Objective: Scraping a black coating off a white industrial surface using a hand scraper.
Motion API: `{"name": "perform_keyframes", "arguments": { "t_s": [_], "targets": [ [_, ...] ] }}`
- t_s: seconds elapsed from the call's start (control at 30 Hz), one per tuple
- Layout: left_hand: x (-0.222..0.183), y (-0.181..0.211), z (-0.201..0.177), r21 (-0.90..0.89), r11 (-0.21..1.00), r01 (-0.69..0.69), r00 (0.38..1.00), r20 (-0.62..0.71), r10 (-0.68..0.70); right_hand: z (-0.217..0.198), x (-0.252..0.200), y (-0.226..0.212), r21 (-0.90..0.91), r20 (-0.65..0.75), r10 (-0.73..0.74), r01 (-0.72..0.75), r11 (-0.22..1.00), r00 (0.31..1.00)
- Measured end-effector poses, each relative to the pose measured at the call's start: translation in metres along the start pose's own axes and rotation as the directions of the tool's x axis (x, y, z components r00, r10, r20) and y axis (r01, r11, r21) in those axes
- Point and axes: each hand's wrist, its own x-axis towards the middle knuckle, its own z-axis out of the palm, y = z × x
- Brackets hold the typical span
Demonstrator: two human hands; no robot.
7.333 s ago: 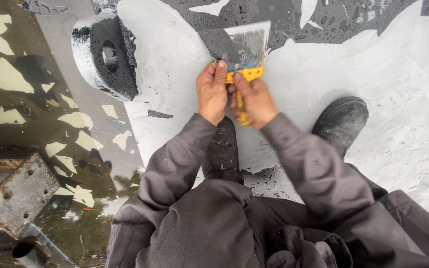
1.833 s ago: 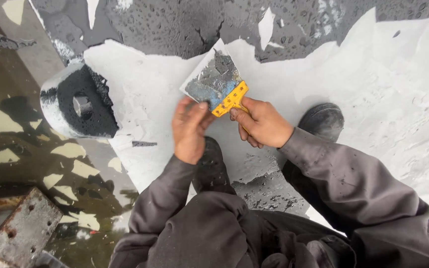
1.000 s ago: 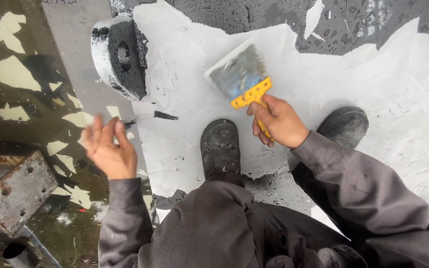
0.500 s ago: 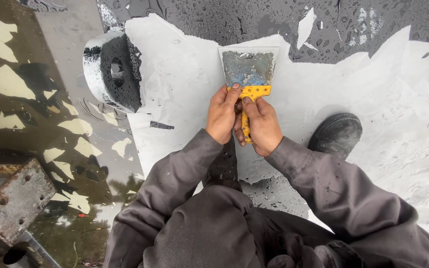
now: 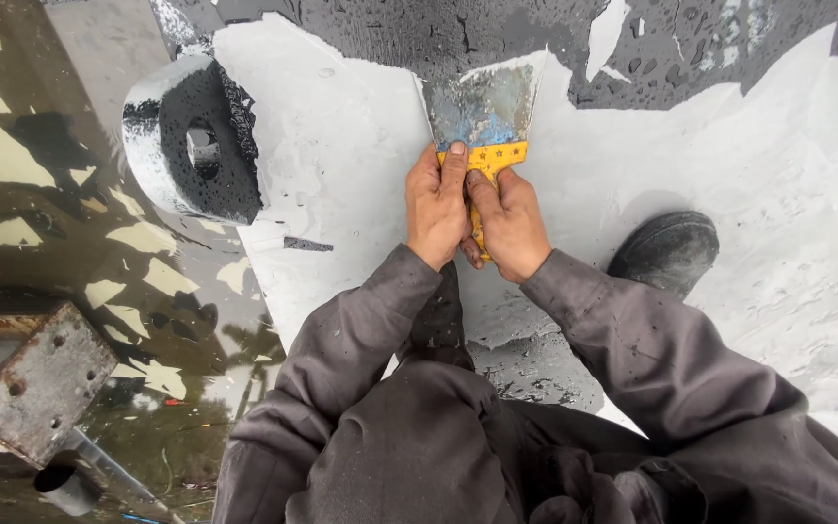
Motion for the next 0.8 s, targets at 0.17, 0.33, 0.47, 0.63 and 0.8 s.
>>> {"name": "perform_keyframes", "arguments": {
  "t_s": [0.17,0.33,0.47,0.63,0.8],
  "targets": [
    [0.017,-0.006,0.014,-0.079,0.997,-0.007,0.999,0.031,0.01,-0.018,0.013,-0.026,-0.064,0.062,0.002,0.002,0.998,0.998],
    [0.03,-0.03,0.033,-0.291,0.954,-0.076,0.996,0.028,0.088,-0.037,0.017,-0.078,-0.251,0.185,0.057,-0.009,0.968,0.981],
    [0.021,0.008,0.032,-0.375,0.927,-0.035,0.989,0.12,0.086,-0.035,0.019,-0.09,-0.289,0.221,0.074,-0.007,0.957,0.972],
    [-0.012,0.032,-0.007,0.107,0.982,-0.156,0.985,0.088,0.147,-0.03,0.027,-0.094,-0.32,0.242,0.09,-0.008,0.947,0.966],
    [-0.042,0.125,-0.113,0.786,0.28,-0.551,0.453,-0.001,0.892,-0.018,0.032,-0.1,-0.349,0.27,0.092,0.008,0.937,0.958]
  ]
}}
